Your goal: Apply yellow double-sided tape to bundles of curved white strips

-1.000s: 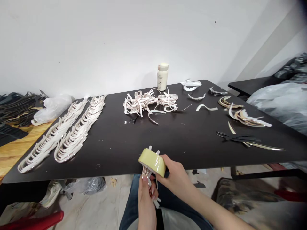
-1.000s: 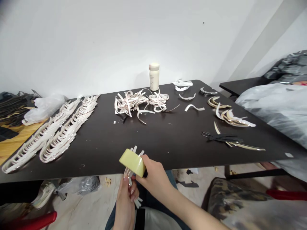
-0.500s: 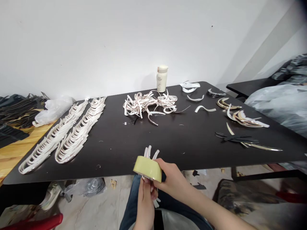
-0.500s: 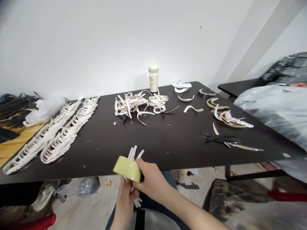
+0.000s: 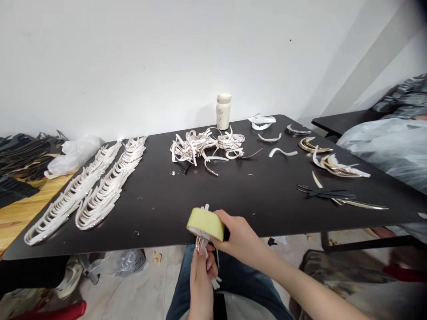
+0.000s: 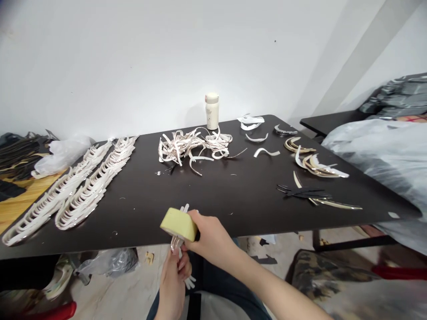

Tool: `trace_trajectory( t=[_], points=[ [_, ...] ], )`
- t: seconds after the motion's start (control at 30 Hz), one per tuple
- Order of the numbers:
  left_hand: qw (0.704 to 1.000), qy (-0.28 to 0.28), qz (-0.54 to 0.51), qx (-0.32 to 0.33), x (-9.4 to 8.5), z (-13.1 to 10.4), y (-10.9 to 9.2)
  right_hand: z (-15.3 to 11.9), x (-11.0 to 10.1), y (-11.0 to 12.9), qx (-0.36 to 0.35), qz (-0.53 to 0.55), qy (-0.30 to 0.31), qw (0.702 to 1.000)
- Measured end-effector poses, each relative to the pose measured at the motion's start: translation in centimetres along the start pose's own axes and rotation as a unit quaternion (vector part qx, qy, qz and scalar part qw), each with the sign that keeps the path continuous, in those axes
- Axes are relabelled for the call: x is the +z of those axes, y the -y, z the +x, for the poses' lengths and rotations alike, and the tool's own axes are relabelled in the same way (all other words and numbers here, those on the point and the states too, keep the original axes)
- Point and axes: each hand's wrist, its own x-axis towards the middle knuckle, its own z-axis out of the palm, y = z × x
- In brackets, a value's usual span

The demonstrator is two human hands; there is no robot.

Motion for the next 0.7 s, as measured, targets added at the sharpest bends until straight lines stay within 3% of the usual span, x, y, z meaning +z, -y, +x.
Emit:
trace_trajectory(
  t=[0.1,0.23,0.4,0.6,0.7],
  points=[
    [1.0,-0.023,-0.004,-0.015,0.0,-0.1,-0.1,0.5,0.0,-0.2,0.009,-0.008,-0.038,0.999],
    [0.999,-0.046,0.005,-0.015,-0.3,0.1,0.4,0.7,-0.1,-0.2,0.0,-0.029,-0.037,0.999],
    [0.999,-0.033,-0.011,-0.005,-0.4,0.1,0.6,1.1,-1.3,0.0,0.014,0.019,-0.133,0.991],
    [0.999,-0.04,-0.014,-0.012,-0.1,0.0,0.4,2.1,-1.0,-0.6,0.016,-0.066,-0.04,0.997],
    [0.999,-0.042,-0.011,-0.012,-0.2,0.0,0.3,2.6,-1.3,-0.7,0.022,-0.038,-0.089,0.995]
  ],
)
